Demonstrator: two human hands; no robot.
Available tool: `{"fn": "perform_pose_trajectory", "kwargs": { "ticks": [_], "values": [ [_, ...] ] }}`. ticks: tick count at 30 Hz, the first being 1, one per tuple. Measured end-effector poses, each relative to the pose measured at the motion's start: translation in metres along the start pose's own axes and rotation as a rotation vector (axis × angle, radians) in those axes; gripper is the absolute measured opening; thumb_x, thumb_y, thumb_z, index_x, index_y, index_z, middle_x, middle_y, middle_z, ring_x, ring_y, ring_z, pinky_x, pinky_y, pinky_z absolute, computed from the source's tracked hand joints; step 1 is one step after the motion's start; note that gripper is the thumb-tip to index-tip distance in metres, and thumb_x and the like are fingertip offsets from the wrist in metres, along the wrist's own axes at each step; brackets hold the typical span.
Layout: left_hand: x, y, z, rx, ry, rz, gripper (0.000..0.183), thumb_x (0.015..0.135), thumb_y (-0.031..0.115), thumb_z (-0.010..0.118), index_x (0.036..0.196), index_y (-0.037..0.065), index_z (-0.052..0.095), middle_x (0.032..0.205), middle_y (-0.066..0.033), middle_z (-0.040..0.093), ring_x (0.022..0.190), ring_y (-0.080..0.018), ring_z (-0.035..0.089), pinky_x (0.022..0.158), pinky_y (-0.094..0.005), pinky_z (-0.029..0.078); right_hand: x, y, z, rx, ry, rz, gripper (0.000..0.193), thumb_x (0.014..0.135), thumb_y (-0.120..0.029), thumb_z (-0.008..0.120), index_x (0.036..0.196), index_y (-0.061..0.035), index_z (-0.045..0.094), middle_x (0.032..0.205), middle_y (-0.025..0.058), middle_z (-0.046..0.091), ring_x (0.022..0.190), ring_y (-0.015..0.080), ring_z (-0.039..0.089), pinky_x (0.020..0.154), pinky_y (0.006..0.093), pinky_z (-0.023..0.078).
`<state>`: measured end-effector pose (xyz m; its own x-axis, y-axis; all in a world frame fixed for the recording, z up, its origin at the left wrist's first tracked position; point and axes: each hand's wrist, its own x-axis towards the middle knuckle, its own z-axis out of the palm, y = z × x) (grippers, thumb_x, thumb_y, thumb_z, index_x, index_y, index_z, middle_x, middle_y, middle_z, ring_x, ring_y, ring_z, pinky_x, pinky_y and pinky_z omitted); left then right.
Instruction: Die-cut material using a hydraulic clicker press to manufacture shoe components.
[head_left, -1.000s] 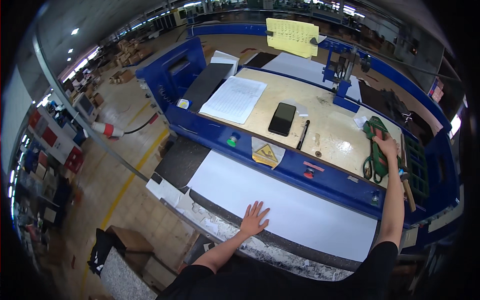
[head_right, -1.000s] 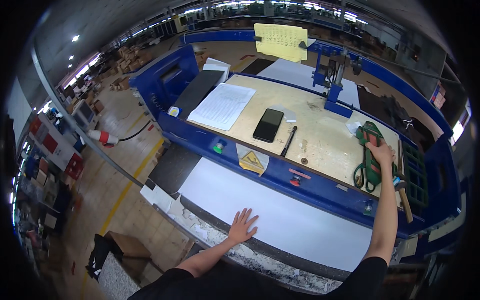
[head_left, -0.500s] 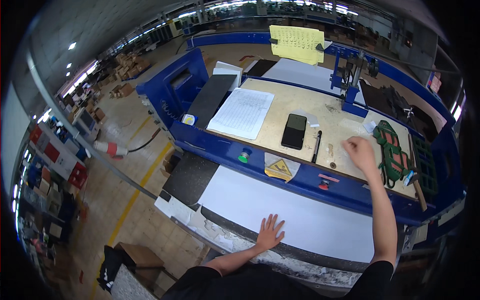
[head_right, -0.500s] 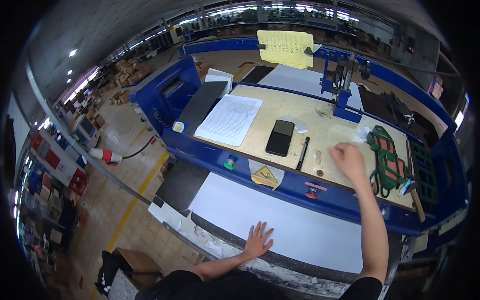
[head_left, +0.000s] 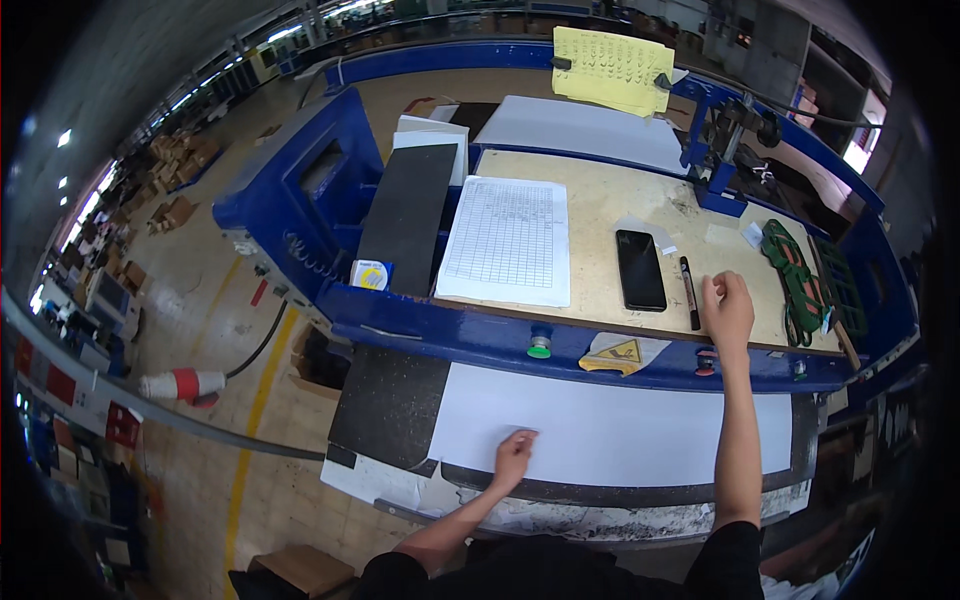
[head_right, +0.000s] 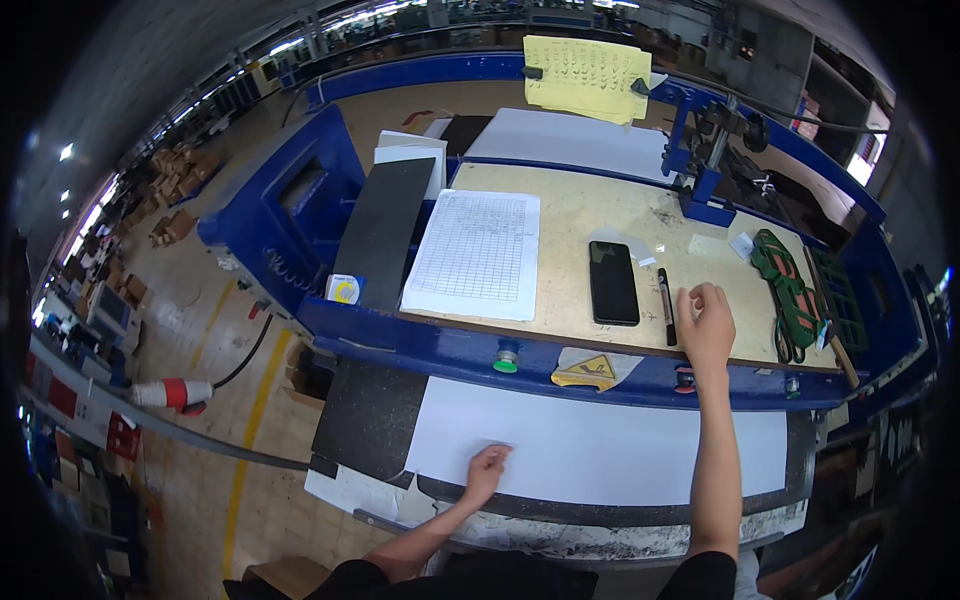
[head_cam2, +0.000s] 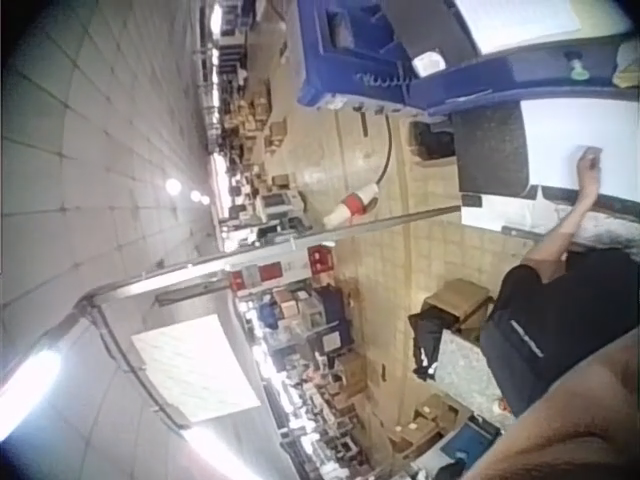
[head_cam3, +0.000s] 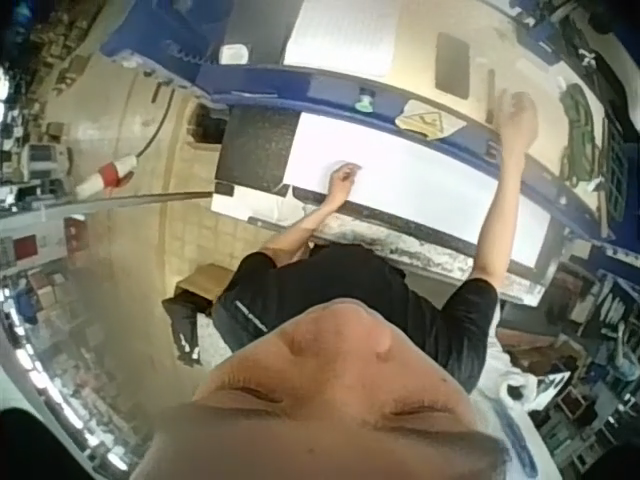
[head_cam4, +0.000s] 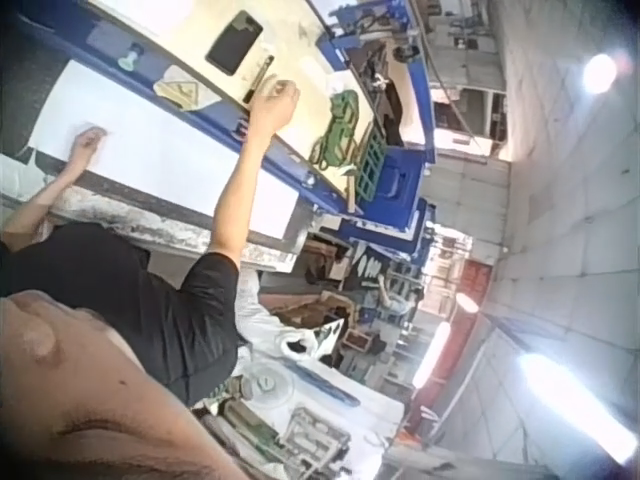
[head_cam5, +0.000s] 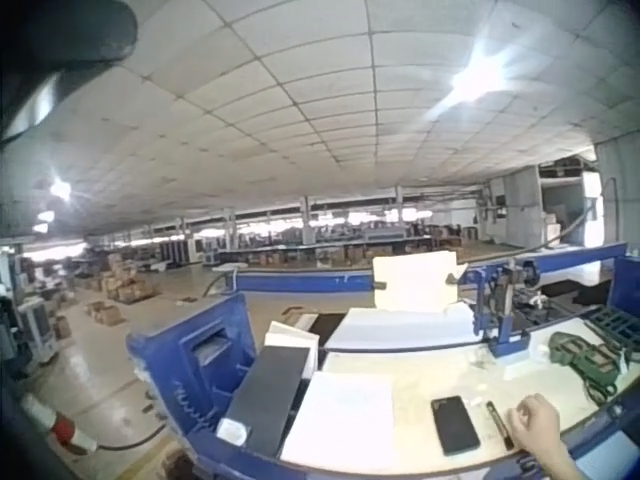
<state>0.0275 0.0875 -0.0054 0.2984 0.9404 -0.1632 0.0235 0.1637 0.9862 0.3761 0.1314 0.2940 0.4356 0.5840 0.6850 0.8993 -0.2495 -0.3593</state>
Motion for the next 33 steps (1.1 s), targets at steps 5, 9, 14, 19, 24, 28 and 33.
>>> {"fn": "perform_pose_trajectory", "kwargs": {
  "ticks": [5, 9, 14, 19, 24, 28, 33],
  "values": [
    [0.022, 0.029, -0.043, 0.054, 0.072, -0.032, 0.012, 0.094, 0.013, 0.057, 0.098, 0.006, 0.067, 0.058, 0.006, 0.049, 0.051, -0.0027, 0.036, 0.046, -0.0225, 0.028, -0.038, 0.024, 0.01, 0.141, 0.065, 0.13, 0.013, 0.088, -0.011, 0.06, 0.082, -0.0001, 0.061, 0.064, 0.0086, 0.055, 0.056, 0.019, 0.053, 0.054, 0.0309, 0.042],
    [0.025, 0.013, -0.047, 0.107, 0.101, 0.075, 0.014, 0.095, 0.015, 0.057, 0.096, 0.004, 0.066, 0.061, 0.0065, 0.05, 0.052, -0.003, 0.038, 0.047, -0.0226, 0.03, -0.038, 0.02, 0.016, 0.216, 0.113, 0.174, 0.013, 0.089, -0.009, 0.058, 0.081, 0.0007, 0.061, 0.06, 0.0054, 0.052, 0.054, 0.0113, 0.048, 0.052, 0.0273, 0.039],
    [0.005, -0.009, -0.044, 0.658, 0.067, 0.456, 0.009, 0.088, 0.018, 0.062, 0.092, 0.01, 0.065, 0.069, -0.007, 0.064, 0.055, -0.0203, 0.061, 0.052, -0.0325, 0.048, -0.038, 0.014, 0.014, 0.215, 0.107, 0.217, 0.014, 0.089, -0.01, 0.058, 0.081, 0.0013, 0.061, 0.059, 0.006, 0.054, 0.052, 0.0114, 0.048, 0.051, 0.0273, 0.039],
    [0.001, -0.002, -0.044, 0.757, 0.034, 0.487, 0.008, 0.085, 0.016, 0.063, 0.092, 0.013, 0.065, 0.077, -0.0056, 0.067, 0.058, -0.0243, 0.064, 0.053, -0.0356, 0.051, -0.039, 0.016, 0.013, 0.247, 0.074, 0.24, 0.015, 0.088, -0.012, 0.06, 0.082, 0.0014, 0.062, 0.06, 0.0077, 0.056, 0.053, 0.0127, 0.05, 0.052, 0.0285, 0.04],
    [0.007, -0.007, -0.025, 0.796, -0.112, 0.48, 0.015, 0.085, 0.01, 0.06, 0.099, 0.009, 0.065, 0.083, -0.013, 0.066, 0.069, -0.0311, 0.064, 0.061, -0.0408, 0.051, -0.046, 0.043, -0.016, 0.18, -0.045, 0.368, 0.029, 0.089, -0.024, 0.053, 0.102, -0.0003, 0.064, 0.085, 0.0208, 0.066, 0.079, 0.0362, 0.064, 0.073, 0.0455, 0.05],
    [0.006, -0.023, -0.039, 0.781, 0.073, 0.454, 0.02, 0.087, 0.009, 0.056, 0.104, 0.004, 0.064, 0.068, -0.0136, 0.062, 0.055, -0.0254, 0.058, 0.052, -0.0377, 0.046, -0.038, 0.046, 0.012, 0.369, -0.063, 0.241, 0.025, 0.085, -0.018, 0.055, 0.102, -0.0008, 0.063, 0.082, 0.0182, 0.064, 0.078, 0.0298, 0.064, 0.071, 0.0405, 0.05],
    [-0.004, -0.016, -0.033, 0.783, 0.136, 0.317, 0.021, 0.092, 0.013, 0.053, 0.105, -0.002, 0.062, 0.059, -0.0111, 0.054, 0.049, -0.0228, 0.048, 0.048, -0.0372, 0.038, -0.013, 0.109, -0.097, 0.52, 0.116, 0.059, 0.018, 0.084, -0.014, 0.062, 0.097, -0.0022, 0.065, 0.083, 0.0134, 0.064, 0.073, 0.02, 0.063, 0.065, 0.0314, 0.052]
  ]
}}
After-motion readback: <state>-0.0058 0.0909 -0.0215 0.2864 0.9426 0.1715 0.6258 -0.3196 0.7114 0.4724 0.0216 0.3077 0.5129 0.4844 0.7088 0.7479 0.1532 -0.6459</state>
